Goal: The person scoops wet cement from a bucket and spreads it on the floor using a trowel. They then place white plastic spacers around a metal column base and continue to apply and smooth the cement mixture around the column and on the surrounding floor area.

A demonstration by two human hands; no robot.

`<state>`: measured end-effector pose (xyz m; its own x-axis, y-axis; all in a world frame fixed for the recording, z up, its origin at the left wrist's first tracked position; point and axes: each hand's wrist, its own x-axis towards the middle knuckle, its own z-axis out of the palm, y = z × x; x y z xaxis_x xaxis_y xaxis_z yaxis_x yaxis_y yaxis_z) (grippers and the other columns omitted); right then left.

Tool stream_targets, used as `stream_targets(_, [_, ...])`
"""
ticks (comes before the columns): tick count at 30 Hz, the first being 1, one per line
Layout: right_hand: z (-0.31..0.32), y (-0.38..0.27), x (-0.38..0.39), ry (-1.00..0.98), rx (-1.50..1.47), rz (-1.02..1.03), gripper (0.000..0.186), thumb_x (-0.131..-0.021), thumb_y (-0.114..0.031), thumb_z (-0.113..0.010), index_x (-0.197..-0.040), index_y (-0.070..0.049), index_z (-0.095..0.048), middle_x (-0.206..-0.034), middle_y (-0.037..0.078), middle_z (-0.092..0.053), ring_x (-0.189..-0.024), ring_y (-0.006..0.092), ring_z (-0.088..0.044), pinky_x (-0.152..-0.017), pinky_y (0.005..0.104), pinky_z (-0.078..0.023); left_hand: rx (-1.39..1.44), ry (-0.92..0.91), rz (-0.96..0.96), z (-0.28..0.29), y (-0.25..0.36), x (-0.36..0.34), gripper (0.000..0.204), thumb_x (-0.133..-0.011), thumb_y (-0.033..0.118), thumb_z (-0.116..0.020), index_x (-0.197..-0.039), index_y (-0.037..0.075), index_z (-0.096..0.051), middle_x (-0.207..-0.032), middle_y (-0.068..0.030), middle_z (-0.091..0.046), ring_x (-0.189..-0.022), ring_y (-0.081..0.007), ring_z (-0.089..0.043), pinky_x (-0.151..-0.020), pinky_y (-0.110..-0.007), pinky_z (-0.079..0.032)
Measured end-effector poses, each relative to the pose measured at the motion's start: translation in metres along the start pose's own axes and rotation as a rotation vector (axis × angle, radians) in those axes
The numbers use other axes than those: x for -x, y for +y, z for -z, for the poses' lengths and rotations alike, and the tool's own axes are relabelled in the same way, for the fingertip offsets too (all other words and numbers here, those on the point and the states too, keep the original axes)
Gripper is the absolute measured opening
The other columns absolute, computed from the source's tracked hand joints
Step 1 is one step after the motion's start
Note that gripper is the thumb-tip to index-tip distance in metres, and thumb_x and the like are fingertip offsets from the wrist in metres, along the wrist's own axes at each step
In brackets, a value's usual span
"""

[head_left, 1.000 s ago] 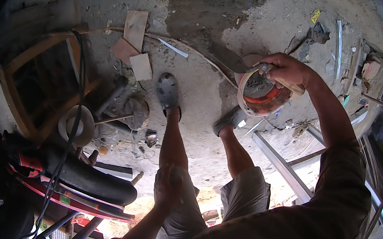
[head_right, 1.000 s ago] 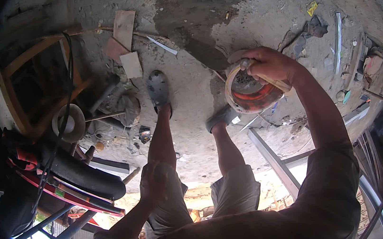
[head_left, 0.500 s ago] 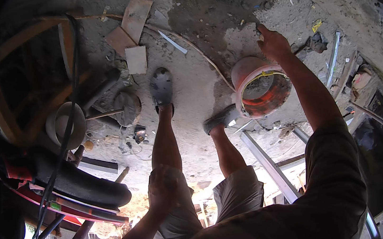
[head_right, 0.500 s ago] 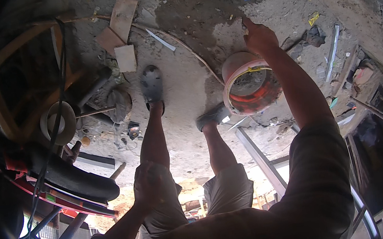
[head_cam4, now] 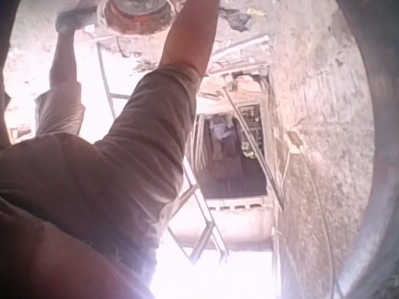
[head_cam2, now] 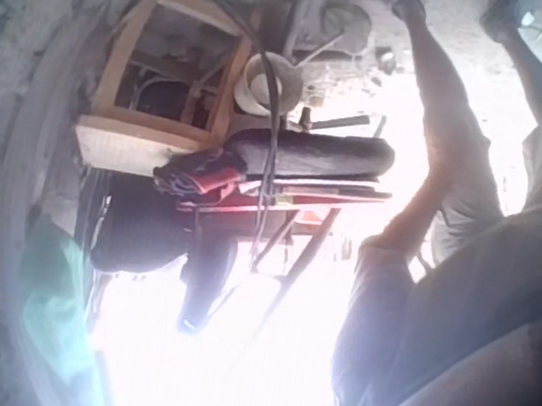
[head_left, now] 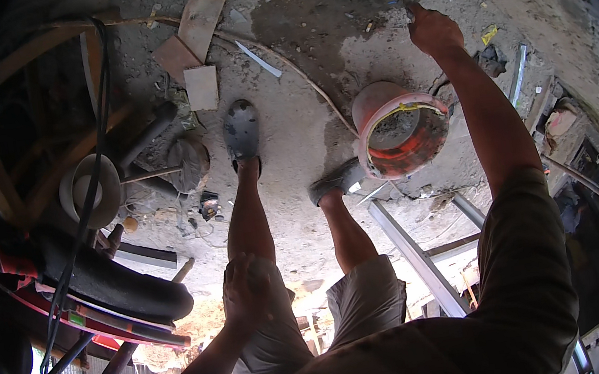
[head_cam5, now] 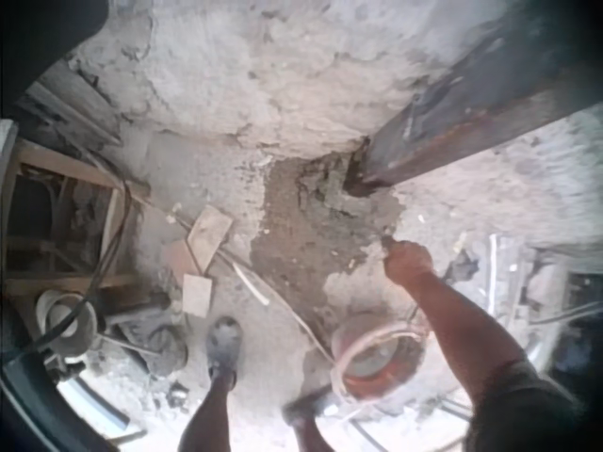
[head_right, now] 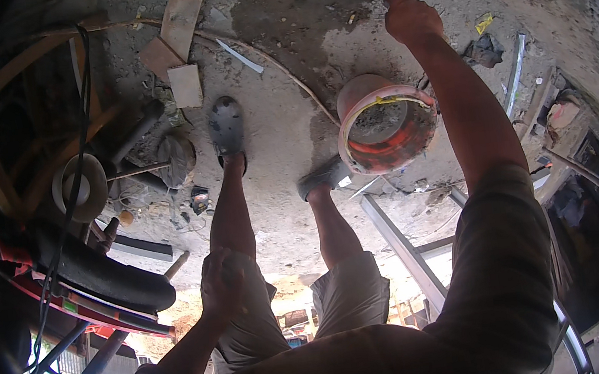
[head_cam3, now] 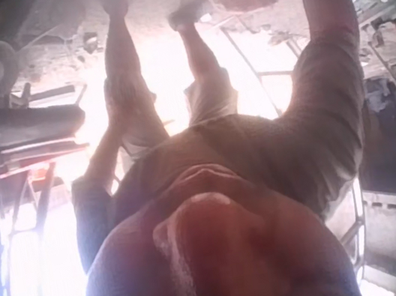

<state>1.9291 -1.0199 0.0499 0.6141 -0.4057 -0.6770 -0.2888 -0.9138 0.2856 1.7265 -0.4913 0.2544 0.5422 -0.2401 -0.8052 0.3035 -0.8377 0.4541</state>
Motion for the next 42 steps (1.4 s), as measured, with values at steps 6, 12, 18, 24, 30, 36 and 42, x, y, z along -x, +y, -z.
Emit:
stream_targets(6, [0.032, 0.01, 0.015, 0.001, 0.024, -0.001, 0.047, -0.098, -0.026, -0.05, -0.145, -0.027, -0.048, -0.125, 0.018, -0.067, -0.115, 0.0368, -0.066, -0.094, 0.0505, -0.054, -0.009, -0.028, 0.039, 0.0, 0.003, -0.001, 0.051, -0.087, 0.018, -0.07, -0.131, -0.002, -0.055, -0.131, -0.0289, -0.055, -0.121, -0.0461, -0.054, -0.103, -0.05, -0.046])
stream_targets(12, [0.037, 0.025, 0.05, 0.065, -0.024, 0.067, 0.047, -0.097, -0.029, -0.056, -0.143, -0.023, -0.048, -0.118, 0.02, -0.069, -0.11, 0.0383, -0.067, -0.091, 0.0525, -0.054, 0.004, -0.023, 0.033, -0.002, -0.003, 0.003, 0.05, -0.088, 0.018, -0.069, -0.132, -0.001, -0.055, -0.133, -0.0289, -0.054, -0.122, -0.0458, -0.054, -0.103, -0.05, -0.046])
stream_targets(18, [-0.014, -0.026, 0.044, -0.079, -0.158, 0.14, 0.05, -0.094, -0.027, -0.061, -0.14, -0.016, -0.047, -0.112, 0.023, -0.07, -0.104, 0.0429, -0.068, -0.089, 0.0538, -0.054, 0.029, -0.028, 0.055, -0.002, -0.004, 0.001, 0.051, -0.087, 0.016, -0.07, -0.133, -0.001, -0.055, -0.132, -0.0285, -0.055, -0.12, -0.0459, -0.055, -0.101, -0.05, -0.047])
stream_targets(24, [-0.011, -0.061, -0.003, -0.058, -0.127, -0.06, 0.044, -0.098, -0.017, -0.047, -0.141, -0.018, -0.052, -0.129, 0.02, -0.065, -0.122, 0.0376, -0.062, -0.099, 0.05, -0.052, 0.032, 0.013, 0.001, -0.001, -0.005, 0.0, 0.05, -0.085, 0.015, -0.071, -0.13, -0.002, -0.056, -0.129, -0.0285, -0.056, -0.118, -0.046, -0.056, -0.101, -0.05, -0.048])
stream_targets(30, [0.006, -0.031, 0.002, 0.059, -0.155, 0.033, 0.046, -0.098, -0.031, -0.056, -0.141, -0.018, -0.051, -0.131, 0.02, -0.064, -0.123, 0.0373, -0.061, -0.1, 0.0497, -0.051, 0.019, 0.019, 0.007, -0.002, -0.003, 0.0, 0.047, -0.085, 0.014, -0.071, -0.127, -0.002, -0.057, -0.127, -0.028, -0.057, -0.118, -0.0455, -0.056, -0.101, -0.049, -0.048])
stream_targets(36, [0.021, 0.013, 0.036, 0.01, -0.094, 0.102, 0.053, -0.096, -0.036, -0.06, -0.144, -0.018, -0.046, -0.124, 0.019, -0.067, -0.112, 0.0392, -0.066, -0.094, 0.0508, -0.053, 0.028, -0.037, 0.045, 0.002, 0.0, 0.001, 0.046, -0.087, 0.018, -0.069, -0.127, -0.002, -0.057, -0.127, -0.027, -0.057, -0.119, -0.045, -0.056, -0.102, -0.05, -0.047])
stream_targets(42, [-0.029, 0.045, 0.032, -0.017, 0.07, 0.143, 0.047, -0.098, -0.028, -0.056, -0.144, -0.025, -0.045, -0.123, 0.015, -0.068, -0.112, 0.0379, -0.067, -0.092, 0.0508, -0.055, 0.029, -0.035, 0.061, 0.0, 0.002, -0.001, 0.048, -0.086, 0.018, -0.069, -0.128, -0.001, -0.057, -0.128, -0.0267, -0.057, -0.119, -0.0446, -0.056, -0.102, -0.05, -0.047])
